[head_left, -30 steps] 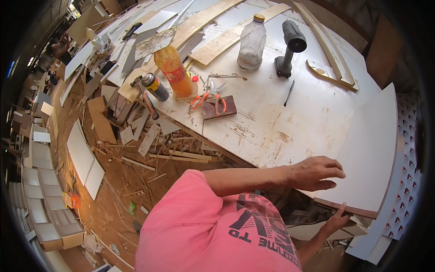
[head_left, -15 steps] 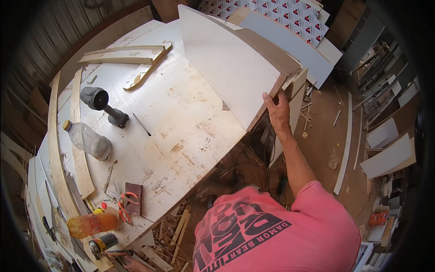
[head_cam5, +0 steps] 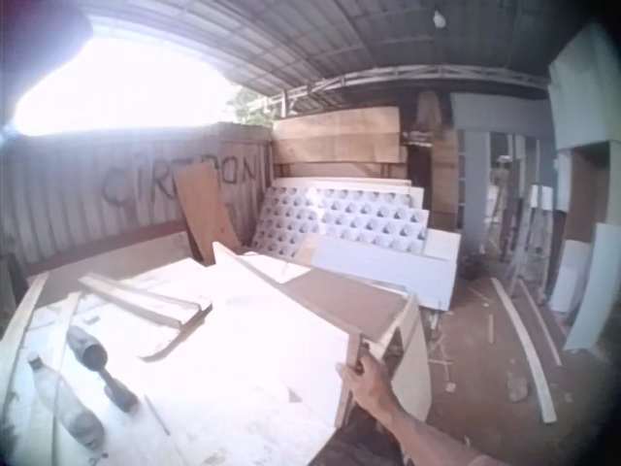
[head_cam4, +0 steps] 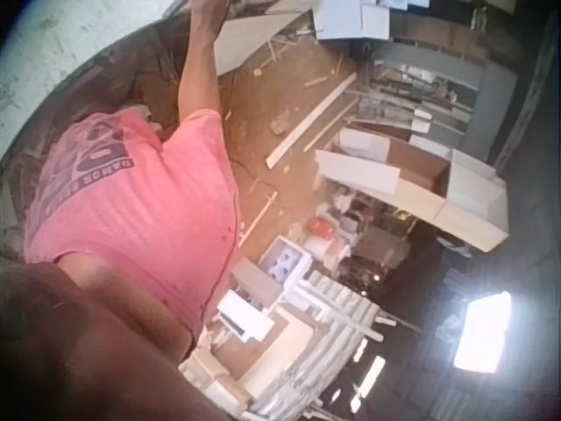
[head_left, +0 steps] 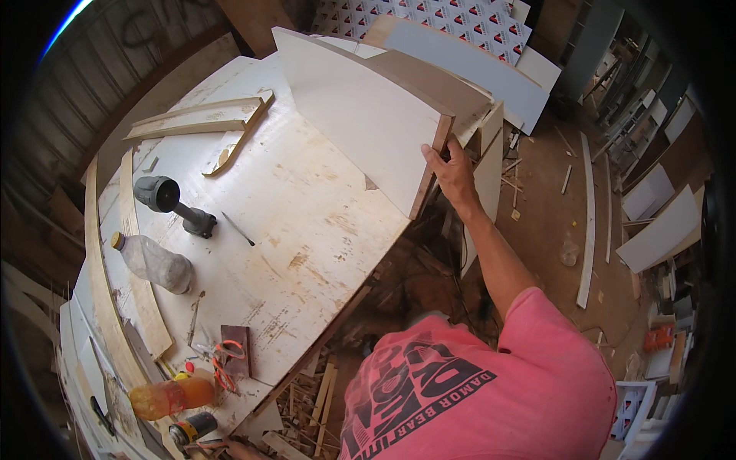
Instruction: The person marks a wood panel with a pencil, wipes its surface with a cloth, and then aligns two wood panels and hammers small nails into the edge to join them together.
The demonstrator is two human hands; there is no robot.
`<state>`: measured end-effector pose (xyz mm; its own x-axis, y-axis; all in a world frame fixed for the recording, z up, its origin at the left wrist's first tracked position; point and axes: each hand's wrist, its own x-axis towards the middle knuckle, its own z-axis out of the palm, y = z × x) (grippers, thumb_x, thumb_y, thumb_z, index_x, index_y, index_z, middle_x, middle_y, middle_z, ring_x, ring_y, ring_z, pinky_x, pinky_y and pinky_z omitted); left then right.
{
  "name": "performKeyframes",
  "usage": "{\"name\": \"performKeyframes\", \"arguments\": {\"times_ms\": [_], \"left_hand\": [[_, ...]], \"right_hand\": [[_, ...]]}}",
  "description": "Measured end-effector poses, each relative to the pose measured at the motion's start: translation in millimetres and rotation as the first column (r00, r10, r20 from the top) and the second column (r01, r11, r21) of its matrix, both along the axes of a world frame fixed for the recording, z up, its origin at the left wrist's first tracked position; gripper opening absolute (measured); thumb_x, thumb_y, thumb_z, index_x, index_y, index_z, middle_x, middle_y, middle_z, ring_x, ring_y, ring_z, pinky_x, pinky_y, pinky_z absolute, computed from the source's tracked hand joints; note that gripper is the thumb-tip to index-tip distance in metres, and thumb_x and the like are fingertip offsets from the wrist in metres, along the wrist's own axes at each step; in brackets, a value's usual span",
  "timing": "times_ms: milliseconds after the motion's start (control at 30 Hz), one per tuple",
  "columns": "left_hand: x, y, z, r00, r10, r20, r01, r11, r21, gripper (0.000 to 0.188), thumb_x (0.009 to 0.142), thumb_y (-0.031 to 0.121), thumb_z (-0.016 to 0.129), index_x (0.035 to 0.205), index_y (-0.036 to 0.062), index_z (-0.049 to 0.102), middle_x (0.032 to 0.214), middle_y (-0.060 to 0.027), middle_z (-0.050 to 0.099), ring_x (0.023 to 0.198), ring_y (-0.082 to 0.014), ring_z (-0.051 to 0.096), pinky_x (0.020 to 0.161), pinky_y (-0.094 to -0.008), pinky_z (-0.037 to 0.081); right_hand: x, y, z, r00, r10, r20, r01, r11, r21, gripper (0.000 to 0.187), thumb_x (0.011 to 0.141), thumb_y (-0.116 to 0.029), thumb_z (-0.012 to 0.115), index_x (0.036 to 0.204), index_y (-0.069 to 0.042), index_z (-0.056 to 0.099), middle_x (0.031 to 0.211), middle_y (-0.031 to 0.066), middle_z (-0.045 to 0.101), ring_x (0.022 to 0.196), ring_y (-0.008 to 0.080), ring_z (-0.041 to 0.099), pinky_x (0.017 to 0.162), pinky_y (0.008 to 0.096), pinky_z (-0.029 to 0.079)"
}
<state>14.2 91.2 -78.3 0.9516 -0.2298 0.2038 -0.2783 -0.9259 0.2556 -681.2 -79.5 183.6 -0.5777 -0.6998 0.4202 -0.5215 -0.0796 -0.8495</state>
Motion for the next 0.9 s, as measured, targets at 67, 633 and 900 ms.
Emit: {"name": "performKeyframes", "arguments": {"times_ms": [67, 633, 900], "left_hand": [[-7, 0, 6, 1.0, 0.006, 0.004, -0.006, 0.999, -0.05, 0.046, 0.098, 0.034, 0.044, 0.123, -0.0041, 0.046, 0.116, -0.0255, 0.051, 0.104, -0.0357, 0.052, 0.089, -0.0454, 0.044], [-195, 57, 203, 0.99, 0.063, 0.126, 0.082, 0.472, -0.878, 0.054, 0.099, 0.037, 0.039, 0.114, -0.0137, 0.049, 0.107, -0.0327, 0.055, 0.097, -0.0383, 0.054, 0.089, -0.0461, 0.042], [-376, -76, 343, 0.727, -0.593, 0.346, 0.278, -0.206, -0.938, 0.048, 0.098, 0.036, 0.051, 0.122, -0.0048, 0.043, 0.094, -0.0089, 0.05, 0.078, -0.0134, 0.048, 0.071, -0.0267, 0.044]], "right_hand": [[-6, 2, -2, 1.0, 0.001, -0.004, -0.001, 1.0, -0.006, 0.033, 0.09, -0.025, 0.062, 0.112, -0.001, 0.057, 0.099, 0.0114, 0.063, 0.09, 0.0211, 0.059, 0.084, 0.0338, 0.046], [-44, -3, 21, 0.961, 0.277, -0.003, -0.277, 0.961, 0.005, 0.039, 0.089, -0.026, 0.066, 0.118, -0.004, 0.052, 0.101, 0.0094, 0.057, 0.089, 0.0202, 0.057, 0.083, 0.034, 0.047], [-57, -4, 29, 0.901, 0.43, -0.052, -0.434, 0.895, -0.101, 0.051, 0.089, -0.018, 0.065, 0.133, -0.007, 0.043, 0.117, 0.0126, 0.051, 0.107, 0.0242, 0.054, 0.09, 0.0368, 0.048]]}}
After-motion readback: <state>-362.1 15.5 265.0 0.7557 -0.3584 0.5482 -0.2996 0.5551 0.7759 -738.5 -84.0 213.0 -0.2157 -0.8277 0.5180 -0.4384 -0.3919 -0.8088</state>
